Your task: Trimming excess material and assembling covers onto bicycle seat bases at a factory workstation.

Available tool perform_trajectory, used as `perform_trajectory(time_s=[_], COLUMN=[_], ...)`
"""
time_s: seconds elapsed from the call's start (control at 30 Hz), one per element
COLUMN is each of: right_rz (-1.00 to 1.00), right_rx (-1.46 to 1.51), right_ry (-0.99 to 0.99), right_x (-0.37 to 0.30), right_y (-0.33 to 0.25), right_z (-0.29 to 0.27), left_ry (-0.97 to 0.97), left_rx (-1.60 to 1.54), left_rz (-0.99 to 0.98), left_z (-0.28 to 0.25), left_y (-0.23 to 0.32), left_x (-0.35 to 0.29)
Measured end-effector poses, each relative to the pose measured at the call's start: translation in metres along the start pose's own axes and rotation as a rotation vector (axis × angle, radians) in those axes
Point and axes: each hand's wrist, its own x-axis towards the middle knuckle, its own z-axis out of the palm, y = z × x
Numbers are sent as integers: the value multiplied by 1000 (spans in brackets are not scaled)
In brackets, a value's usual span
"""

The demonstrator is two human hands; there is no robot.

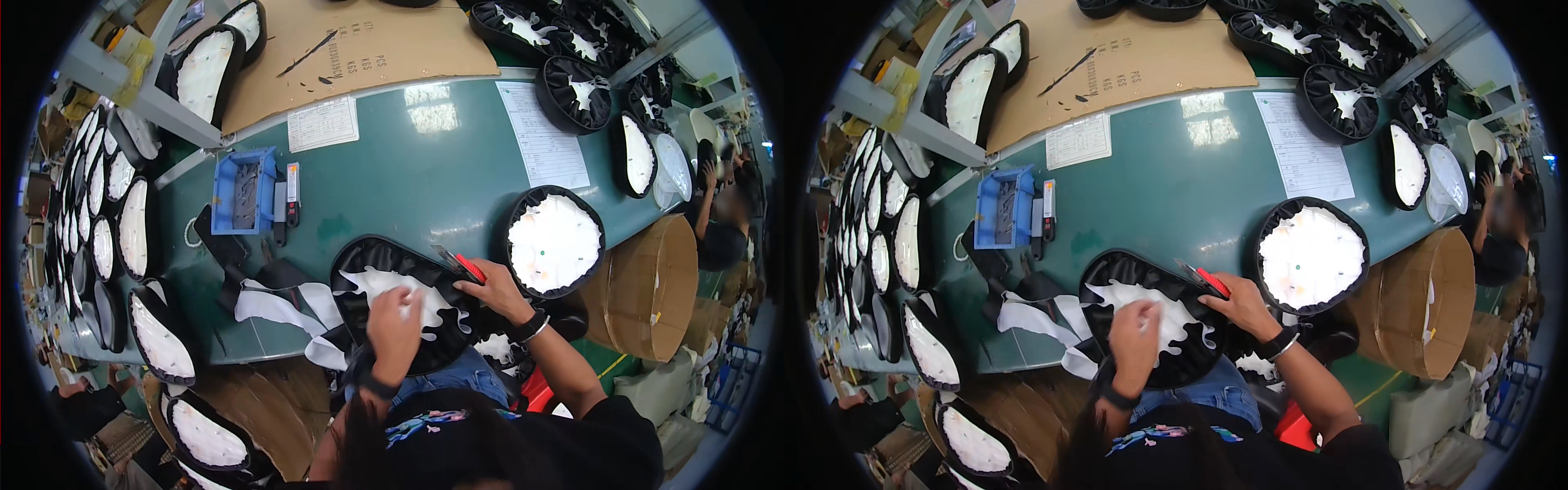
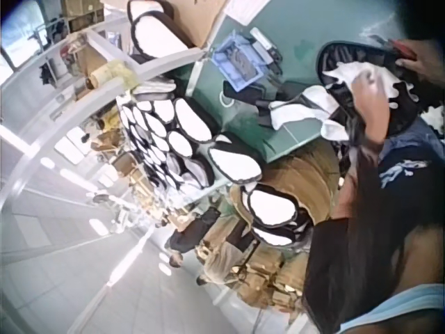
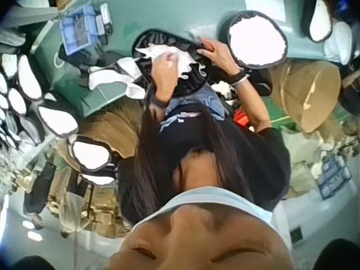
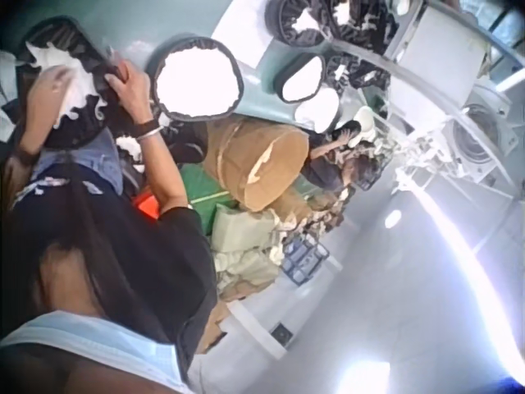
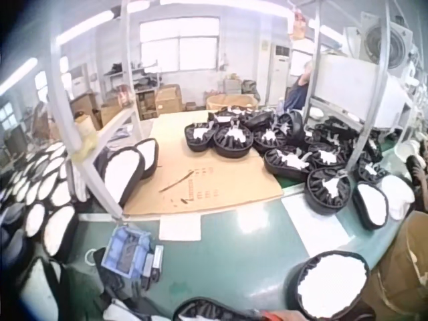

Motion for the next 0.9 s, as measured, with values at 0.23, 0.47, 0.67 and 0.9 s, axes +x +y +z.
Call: perform_trajectory(time_s=[0.23, 0.47, 0.67, 0.9], right_rz=[-215, -374, -293, -97], right_rx=[-207, -909, -956, -876], right_ry=[198, -47, -50, -35], right_x=[-28, -31, -58, -53], right_y=[-13, -57, -56, -47], right_z=[-5, -12, 0, 2], left_ry=[-79, -285, -332, -304], left_rx=[222, -17, -153, 173], left_rz=[285, 249, 139, 762], left_z=[46, 38, 25, 9], left_y=[-14, -22, -23, -7], left_x=[18, 22, 27, 56])
